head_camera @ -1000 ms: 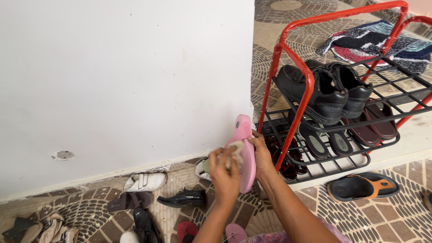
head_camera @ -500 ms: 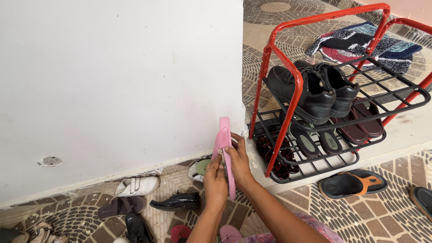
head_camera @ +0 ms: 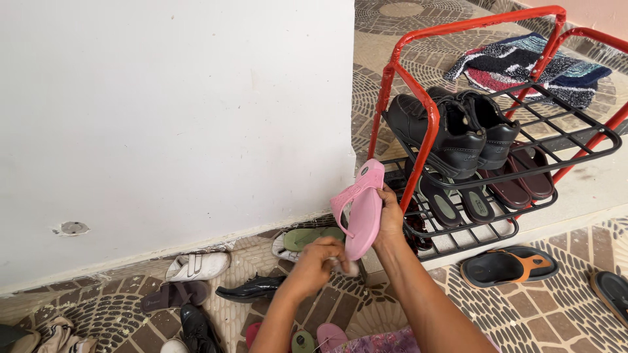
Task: The person sits on the floor and wipes several pairs of shoes and sandals with a cloth. They handle a black patterned sandal, a pink slide, and a green slide, wiping the soles and uppers before placing them on a nearby red shoe rack.
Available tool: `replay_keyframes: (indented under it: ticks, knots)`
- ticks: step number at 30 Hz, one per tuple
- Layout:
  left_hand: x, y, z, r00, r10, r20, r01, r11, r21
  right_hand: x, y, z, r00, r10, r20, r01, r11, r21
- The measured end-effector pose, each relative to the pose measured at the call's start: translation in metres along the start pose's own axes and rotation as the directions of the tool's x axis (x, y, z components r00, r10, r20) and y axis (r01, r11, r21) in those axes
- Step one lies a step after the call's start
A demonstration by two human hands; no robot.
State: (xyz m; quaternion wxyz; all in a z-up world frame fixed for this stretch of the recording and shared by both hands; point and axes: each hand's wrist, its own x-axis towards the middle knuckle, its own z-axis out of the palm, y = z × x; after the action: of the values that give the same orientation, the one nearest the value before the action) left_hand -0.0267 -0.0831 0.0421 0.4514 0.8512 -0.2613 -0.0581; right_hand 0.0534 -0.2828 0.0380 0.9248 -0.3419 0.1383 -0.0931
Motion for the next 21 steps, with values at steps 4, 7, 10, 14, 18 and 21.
replay_keyframes:
  ticks: [4,7,10,14,18,21]
  knots:
    - [-0.005,-0.007,-0.025,0.954,0.015,-0.3,0.131,0.878,0.461,-0.003,-0.006,0.0,0.98,0.159,0.118,-0.17,0.981,0.094]
    - [-0.004,0.021,-0.026,0.783,0.091,-0.616,0.018,0.986,0.168,-0.01,0.002,0.009,0.98,0.128,0.151,-0.129,0.992,-0.008]
    - [-0.002,0.042,-0.012,0.644,0.281,-0.711,-0.072,0.948,0.309,-0.017,0.012,0.017,0.986,0.111,0.125,-0.1,0.991,-0.092]
    - [0.009,0.037,0.008,0.805,0.164,-0.571,-0.113,0.986,0.124,-0.034,0.023,0.027,0.979,0.141,0.15,-0.097,0.958,-0.27]
    - [0.014,0.031,0.012,0.86,0.029,-0.51,0.013,0.997,0.078,-0.046,0.029,0.038,0.993,0.11,0.048,-0.06,0.803,-0.594]
    - [0.011,0.03,0.002,0.923,-0.196,-0.33,0.271,0.942,0.199,-0.054,0.041,0.038,0.934,-0.054,0.354,0.24,0.827,-0.509]
